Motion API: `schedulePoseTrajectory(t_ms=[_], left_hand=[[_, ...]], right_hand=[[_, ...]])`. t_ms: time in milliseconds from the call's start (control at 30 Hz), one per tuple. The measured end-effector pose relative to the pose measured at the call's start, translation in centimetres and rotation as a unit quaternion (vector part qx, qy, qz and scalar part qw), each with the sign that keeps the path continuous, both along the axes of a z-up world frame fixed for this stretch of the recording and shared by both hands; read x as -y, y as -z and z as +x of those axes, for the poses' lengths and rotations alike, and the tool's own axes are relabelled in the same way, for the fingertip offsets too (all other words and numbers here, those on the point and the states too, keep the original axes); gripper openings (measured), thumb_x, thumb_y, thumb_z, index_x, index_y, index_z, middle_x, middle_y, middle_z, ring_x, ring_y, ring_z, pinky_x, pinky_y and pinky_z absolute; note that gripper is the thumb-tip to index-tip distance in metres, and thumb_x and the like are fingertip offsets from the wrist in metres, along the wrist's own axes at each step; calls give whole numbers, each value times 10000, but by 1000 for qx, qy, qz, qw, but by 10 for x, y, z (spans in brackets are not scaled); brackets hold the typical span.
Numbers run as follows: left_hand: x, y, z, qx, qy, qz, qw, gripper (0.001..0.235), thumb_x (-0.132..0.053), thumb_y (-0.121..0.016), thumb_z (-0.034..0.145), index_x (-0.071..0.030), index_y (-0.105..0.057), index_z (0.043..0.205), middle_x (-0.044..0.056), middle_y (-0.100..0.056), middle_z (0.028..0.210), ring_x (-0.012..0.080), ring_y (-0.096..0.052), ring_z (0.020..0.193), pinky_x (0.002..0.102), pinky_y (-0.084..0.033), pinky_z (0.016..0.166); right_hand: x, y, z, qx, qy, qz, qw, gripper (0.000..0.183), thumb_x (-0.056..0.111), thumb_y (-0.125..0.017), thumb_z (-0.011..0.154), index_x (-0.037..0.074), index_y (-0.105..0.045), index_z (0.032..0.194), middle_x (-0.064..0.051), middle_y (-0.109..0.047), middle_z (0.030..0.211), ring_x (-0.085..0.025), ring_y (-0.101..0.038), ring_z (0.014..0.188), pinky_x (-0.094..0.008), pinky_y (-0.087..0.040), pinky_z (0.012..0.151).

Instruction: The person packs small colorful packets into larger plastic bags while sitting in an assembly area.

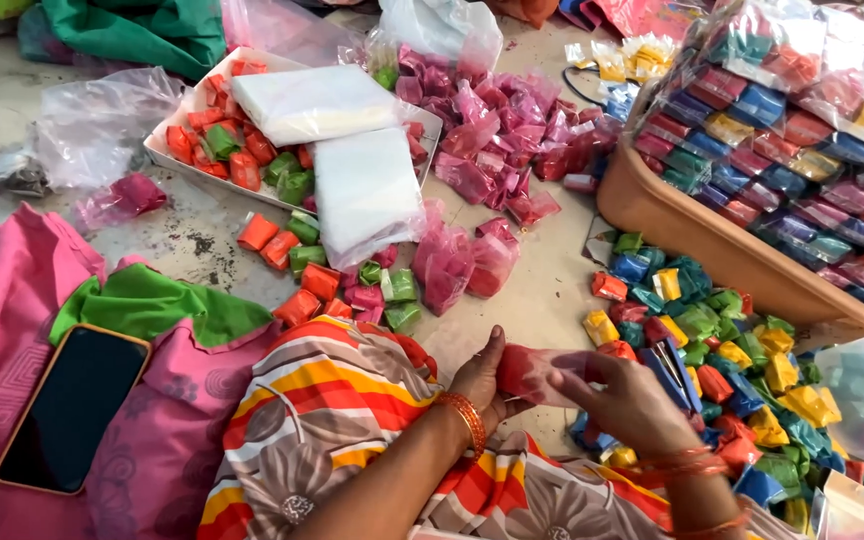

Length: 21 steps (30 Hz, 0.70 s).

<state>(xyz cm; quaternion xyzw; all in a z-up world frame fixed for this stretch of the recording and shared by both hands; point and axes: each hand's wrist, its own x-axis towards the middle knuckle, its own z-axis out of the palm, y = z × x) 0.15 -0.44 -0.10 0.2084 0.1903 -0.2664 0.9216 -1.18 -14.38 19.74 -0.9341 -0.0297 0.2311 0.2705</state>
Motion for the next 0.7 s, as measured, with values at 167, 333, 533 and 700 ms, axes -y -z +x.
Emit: schedulePoseTrajectory(t_ms=[167, 333, 533, 700], left_hand=[[10, 27, 10, 68, -97, 1, 993, 556, -638, -689, 908, -115, -626, 1087, 51, -700, 959, 224, -703, 831, 442, -625, 750], [15, 86, 32, -102, -214, 91, 967, 340, -443, -599, 1006, -114, -568, 1086, 60, -623, 902, 226, -642, 742, 435, -611, 666], [14, 102, 45, -146, -198, 210, 946, 353, -458, -481, 1046, -130, -598, 1106, 3, -693, 976, 167, -615, 795, 377, -535, 616], [8, 88, 37, -153, -173, 300, 925, 351, -471, -494, 1017, -170, -597, 1167, -15, -724, 1031, 151, -604, 794, 358, -499, 604]], right_hand=[[12, 38, 0, 155, -7, -14, 988, 232, 332, -710, 890, 176, -807, 1032, -74, -798, 777, -269, -731, 602, -399, -568, 583], [-9, -29, -17, 311, -40, -213, 925, 223, 466, -666, 879, 320, -807, 971, -36, -770, 764, -257, -733, 685, -411, -557, 591], [-40, -12, 0, 134, -102, -347, 922, 384, 659, -628, 857, 385, -741, 1101, 36, -774, 898, -220, -760, 769, -393, -599, 635], [3, 91, 20, 172, -91, -250, 949, 298, 524, -683, 831, 340, -792, 1040, -10, -791, 913, -253, -751, 840, -409, -591, 718]])
